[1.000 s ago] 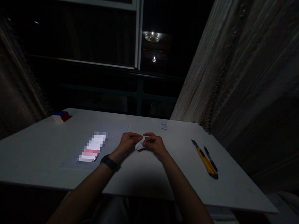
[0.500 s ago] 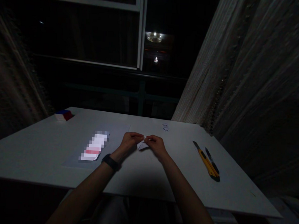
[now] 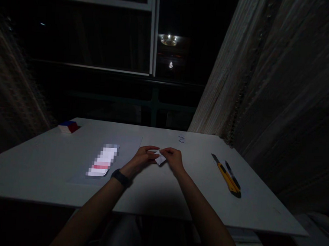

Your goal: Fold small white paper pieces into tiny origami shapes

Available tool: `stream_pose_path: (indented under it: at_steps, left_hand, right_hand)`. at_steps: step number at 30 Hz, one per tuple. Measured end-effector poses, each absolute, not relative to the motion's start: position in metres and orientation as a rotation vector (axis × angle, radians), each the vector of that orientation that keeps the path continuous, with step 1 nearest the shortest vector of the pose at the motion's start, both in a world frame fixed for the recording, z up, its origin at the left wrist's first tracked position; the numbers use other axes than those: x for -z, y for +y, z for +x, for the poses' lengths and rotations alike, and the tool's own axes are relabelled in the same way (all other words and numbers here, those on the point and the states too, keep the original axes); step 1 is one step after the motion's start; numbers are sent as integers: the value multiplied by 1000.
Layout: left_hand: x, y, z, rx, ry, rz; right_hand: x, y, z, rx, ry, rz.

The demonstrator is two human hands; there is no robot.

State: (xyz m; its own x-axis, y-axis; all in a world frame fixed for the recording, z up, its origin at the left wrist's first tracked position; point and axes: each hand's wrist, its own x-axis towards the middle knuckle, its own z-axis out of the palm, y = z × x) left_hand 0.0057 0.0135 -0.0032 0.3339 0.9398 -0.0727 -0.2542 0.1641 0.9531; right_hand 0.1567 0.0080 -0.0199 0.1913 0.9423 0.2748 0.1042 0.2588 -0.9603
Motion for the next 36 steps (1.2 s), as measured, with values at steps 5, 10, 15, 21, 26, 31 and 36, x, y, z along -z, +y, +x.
stream_pose_path:
  at_steps: [5, 10, 15, 21, 26, 31, 36]
  left_hand:
    - [1, 12, 5, -998, 840, 1036]
    - [1, 11, 5, -976, 826, 1027]
    - [6, 14, 6, -974, 795, 1033]
    - [7, 15, 7, -1020, 776, 1054]
    - [9, 16, 7, -1046, 766, 1053]
    - [10, 17, 7, -1048, 772, 1056]
    - [8, 15, 8, -1054, 778, 1076]
  right_hand:
    - [17, 6, 156, -792, -1253, -1174]
    - [16, 5, 156, -793, -1259, -1171]
    - [15, 4, 154, -803, -1255, -1169]
    - [16, 4, 152, -797, -1230, -1142]
    - [17, 5, 153, -794, -1220, -1126]
    - [16, 5, 153, -766, -1218, -1119]
    - [18, 5, 150, -718, -1209, -1119]
